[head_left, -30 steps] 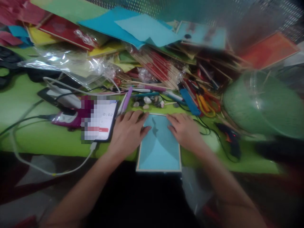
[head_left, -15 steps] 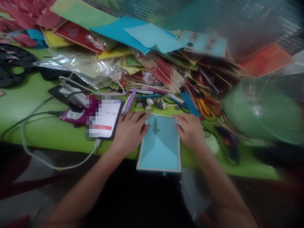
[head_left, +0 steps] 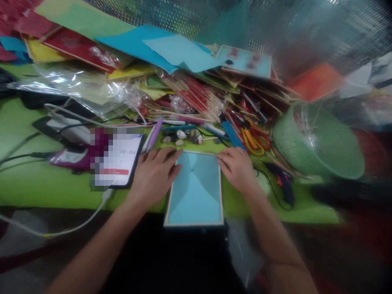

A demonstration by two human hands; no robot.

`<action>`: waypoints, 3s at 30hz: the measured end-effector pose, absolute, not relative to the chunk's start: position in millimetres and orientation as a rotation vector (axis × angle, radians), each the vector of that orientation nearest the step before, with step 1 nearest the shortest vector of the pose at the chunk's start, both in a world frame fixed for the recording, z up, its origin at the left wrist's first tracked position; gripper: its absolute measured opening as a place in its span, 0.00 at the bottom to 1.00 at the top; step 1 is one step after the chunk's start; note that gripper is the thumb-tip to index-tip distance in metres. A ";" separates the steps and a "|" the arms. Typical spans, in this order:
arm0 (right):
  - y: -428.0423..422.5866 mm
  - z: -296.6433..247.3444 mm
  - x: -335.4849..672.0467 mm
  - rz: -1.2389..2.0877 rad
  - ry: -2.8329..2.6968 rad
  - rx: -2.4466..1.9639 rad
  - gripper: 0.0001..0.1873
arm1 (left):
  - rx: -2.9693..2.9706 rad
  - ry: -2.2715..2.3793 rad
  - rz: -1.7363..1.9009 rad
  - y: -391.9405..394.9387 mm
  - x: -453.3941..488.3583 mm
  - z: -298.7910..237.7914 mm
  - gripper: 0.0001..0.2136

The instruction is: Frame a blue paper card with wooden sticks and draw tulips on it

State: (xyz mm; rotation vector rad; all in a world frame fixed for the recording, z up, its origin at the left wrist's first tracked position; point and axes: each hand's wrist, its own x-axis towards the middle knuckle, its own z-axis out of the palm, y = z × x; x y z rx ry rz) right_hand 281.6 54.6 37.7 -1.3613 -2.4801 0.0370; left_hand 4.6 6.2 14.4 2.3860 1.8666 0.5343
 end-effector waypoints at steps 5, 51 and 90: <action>56.0 35.1 281.9 0.040 -2.500 -1.349 0.13 | 2.406 1.860 0.533 6.9 4.1 13.0 0.19; 53.2 29.9 274.8 -0.067 -2.490 -1.260 0.20 | 2.402 1.868 0.627 3.8 7.0 11.0 0.21; 53.8 29.0 277.4 -0.003 -2.485 -1.304 0.17 | 2.304 1.851 0.624 2.4 6.0 14.3 0.21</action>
